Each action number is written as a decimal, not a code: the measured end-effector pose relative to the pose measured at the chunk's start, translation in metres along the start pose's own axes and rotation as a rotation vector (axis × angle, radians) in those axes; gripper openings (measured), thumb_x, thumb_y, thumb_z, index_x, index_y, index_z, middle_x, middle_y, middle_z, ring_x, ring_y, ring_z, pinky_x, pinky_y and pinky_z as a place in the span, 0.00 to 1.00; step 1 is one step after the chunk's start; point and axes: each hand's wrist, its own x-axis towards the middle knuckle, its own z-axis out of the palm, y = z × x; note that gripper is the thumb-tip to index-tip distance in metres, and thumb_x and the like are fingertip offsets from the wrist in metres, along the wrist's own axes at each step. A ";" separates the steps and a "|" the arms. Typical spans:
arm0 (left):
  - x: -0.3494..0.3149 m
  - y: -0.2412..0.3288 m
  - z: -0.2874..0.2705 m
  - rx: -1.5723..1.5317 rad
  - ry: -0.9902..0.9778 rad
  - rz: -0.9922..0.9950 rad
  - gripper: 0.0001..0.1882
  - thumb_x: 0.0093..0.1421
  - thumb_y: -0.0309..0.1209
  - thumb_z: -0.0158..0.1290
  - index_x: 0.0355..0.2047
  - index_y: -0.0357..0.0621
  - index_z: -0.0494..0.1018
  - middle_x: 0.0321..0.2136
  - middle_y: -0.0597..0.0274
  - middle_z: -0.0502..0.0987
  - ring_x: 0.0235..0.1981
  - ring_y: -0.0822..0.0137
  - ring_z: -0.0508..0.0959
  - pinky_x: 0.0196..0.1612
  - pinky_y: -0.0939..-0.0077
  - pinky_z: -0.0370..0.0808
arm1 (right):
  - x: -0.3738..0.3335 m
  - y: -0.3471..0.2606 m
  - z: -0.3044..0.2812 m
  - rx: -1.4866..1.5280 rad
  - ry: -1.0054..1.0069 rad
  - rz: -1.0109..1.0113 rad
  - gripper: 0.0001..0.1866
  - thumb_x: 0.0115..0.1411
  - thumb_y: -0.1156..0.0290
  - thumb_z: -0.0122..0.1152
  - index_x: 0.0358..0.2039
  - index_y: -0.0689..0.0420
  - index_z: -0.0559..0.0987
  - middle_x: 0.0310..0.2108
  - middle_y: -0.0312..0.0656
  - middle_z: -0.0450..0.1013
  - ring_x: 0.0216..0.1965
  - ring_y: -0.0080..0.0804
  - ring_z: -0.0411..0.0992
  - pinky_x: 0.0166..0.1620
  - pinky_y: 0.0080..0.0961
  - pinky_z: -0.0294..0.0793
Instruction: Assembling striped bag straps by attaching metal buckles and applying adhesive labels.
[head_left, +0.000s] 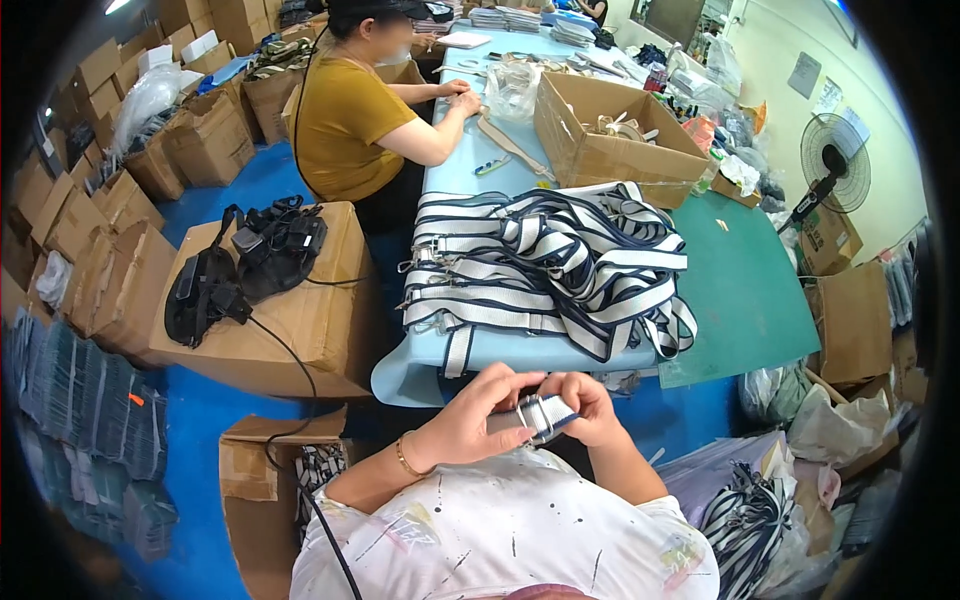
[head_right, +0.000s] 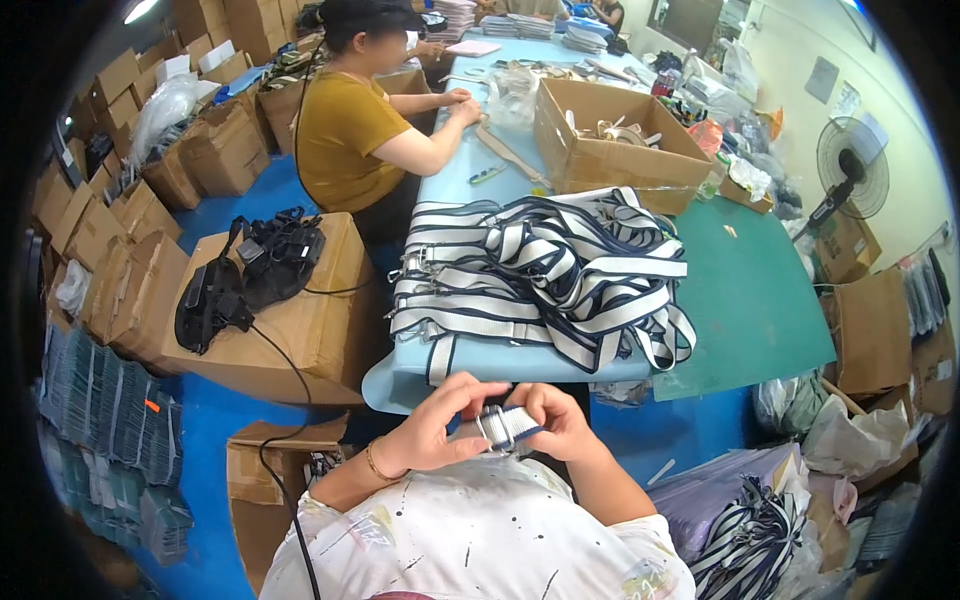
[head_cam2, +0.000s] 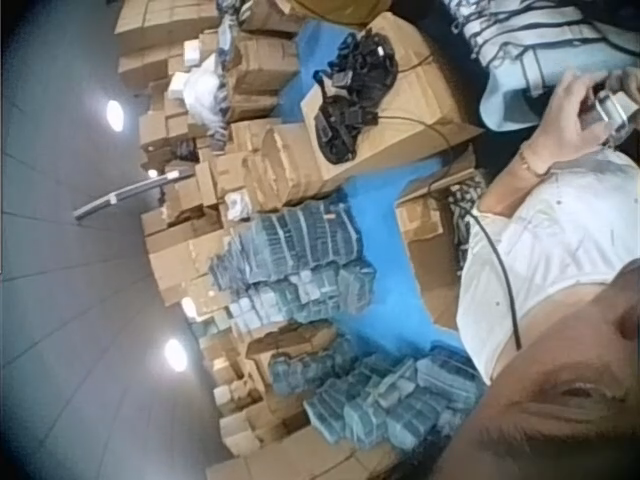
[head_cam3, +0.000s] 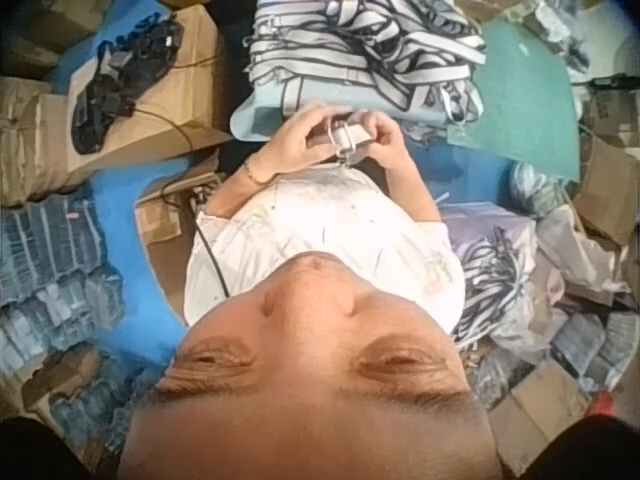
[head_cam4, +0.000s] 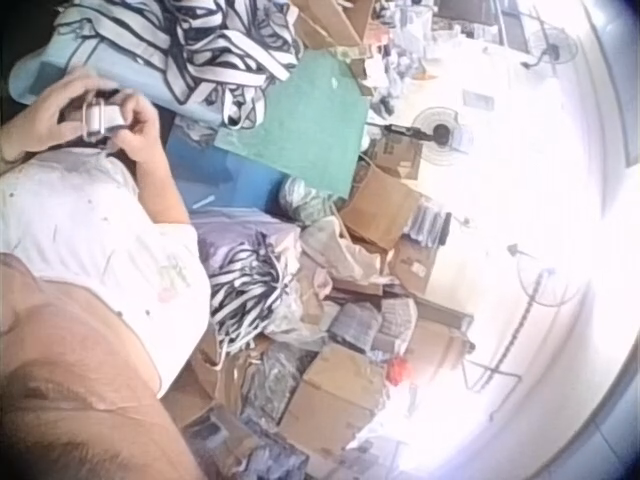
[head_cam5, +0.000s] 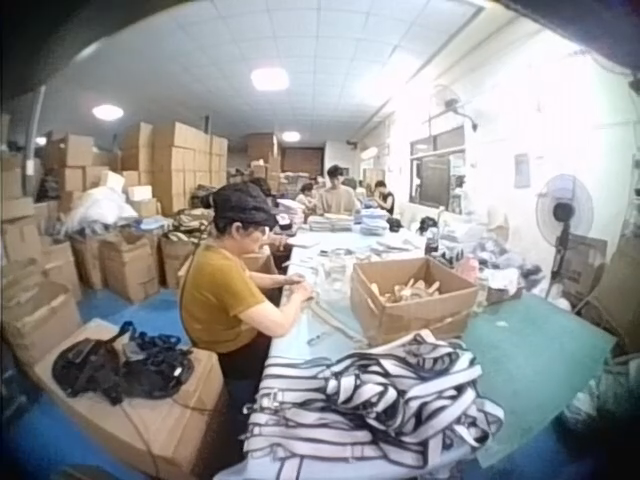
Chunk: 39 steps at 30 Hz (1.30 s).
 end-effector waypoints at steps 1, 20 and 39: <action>-0.003 0.000 0.003 -0.086 -0.051 -0.151 0.37 0.48 0.35 0.64 0.56 0.40 0.61 0.29 0.65 0.63 0.29 0.72 0.64 0.34 0.80 0.65 | 0.001 -0.001 -0.001 -0.079 0.030 -0.009 0.15 0.45 0.81 0.61 0.21 0.53 0.62 0.30 0.39 0.64 0.31 0.27 0.61 0.35 0.20 0.60; 0.002 -0.031 0.040 0.194 0.002 0.039 0.24 0.48 0.37 0.62 0.42 0.40 0.67 0.35 0.55 0.73 0.37 0.54 0.74 0.44 0.66 0.70 | -0.001 -0.058 0.002 -1.498 -0.097 -0.521 0.21 0.29 0.70 0.67 0.30 0.53 0.75 0.25 0.36 0.70 0.19 0.30 0.70 0.19 0.23 0.69; 0.001 -0.074 0.077 0.148 -0.375 -0.108 0.21 0.50 0.41 0.59 0.37 0.41 0.68 0.23 0.57 0.71 0.24 0.61 0.74 0.27 0.72 0.70 | -0.124 -0.091 -0.062 -1.611 0.404 0.311 0.18 0.27 0.80 0.64 0.26 0.56 0.77 0.22 0.40 0.70 0.22 0.38 0.72 0.26 0.26 0.72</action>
